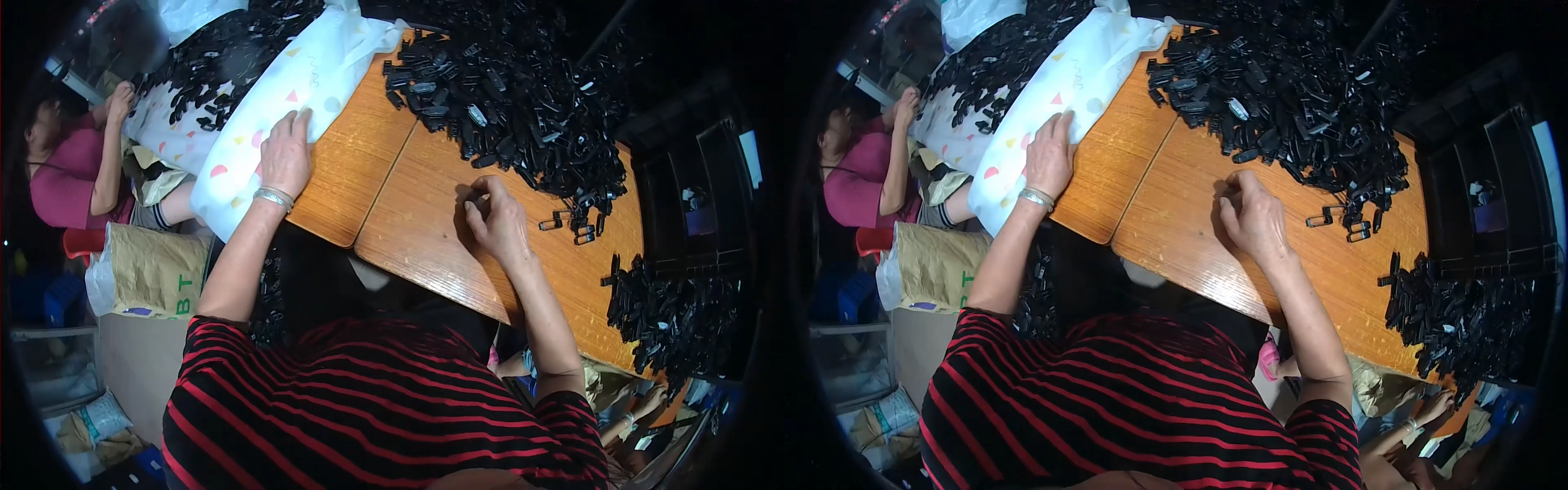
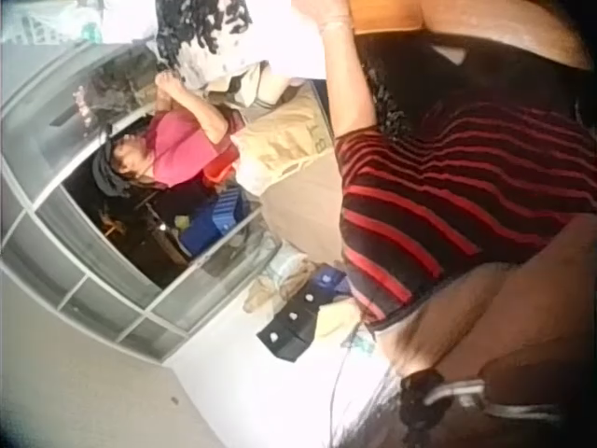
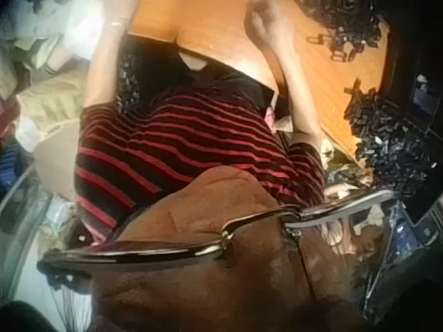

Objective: Assemble small black plastic components by snapping pieces together on a workshop table.

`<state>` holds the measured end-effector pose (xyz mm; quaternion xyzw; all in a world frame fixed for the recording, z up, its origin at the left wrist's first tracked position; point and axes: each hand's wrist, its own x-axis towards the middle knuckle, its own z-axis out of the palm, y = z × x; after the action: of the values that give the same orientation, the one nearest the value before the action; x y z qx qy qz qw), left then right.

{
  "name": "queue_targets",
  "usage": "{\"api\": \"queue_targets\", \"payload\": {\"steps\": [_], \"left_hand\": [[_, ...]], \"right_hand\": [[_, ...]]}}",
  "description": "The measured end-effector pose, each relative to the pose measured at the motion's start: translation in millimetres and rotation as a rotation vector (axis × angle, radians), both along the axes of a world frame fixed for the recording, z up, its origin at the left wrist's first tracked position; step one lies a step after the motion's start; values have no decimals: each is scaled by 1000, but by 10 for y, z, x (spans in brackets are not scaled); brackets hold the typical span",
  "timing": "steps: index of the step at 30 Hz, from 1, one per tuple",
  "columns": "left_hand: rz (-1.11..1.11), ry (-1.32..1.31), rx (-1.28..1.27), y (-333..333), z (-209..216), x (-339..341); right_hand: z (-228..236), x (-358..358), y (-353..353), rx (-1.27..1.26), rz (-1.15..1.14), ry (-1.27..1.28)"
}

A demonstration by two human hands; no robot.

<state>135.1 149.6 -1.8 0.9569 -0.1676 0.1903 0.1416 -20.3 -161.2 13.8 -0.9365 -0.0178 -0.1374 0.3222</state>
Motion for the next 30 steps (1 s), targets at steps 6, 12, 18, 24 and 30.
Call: {"api": "queue_targets", "payload": {"steps": [6,12,18,24,30], "left_hand": [[66,-44,57,356,-15,266],[119,-70,204,374,-96,222],[62,-82,133,149,-24,-124],[-273,-22,-181,-567,330,-353],[-183,88,-378,-1401,-63,567]], "right_hand": [[-16,39,55,15,-21,-1],[-106,33,-21,71,17,-4],[-46,-56,-49,-41,3,-4],[-167,-96,-29,-68,-13,-83],[-200,-124,68,-71,-54,-148]]}}
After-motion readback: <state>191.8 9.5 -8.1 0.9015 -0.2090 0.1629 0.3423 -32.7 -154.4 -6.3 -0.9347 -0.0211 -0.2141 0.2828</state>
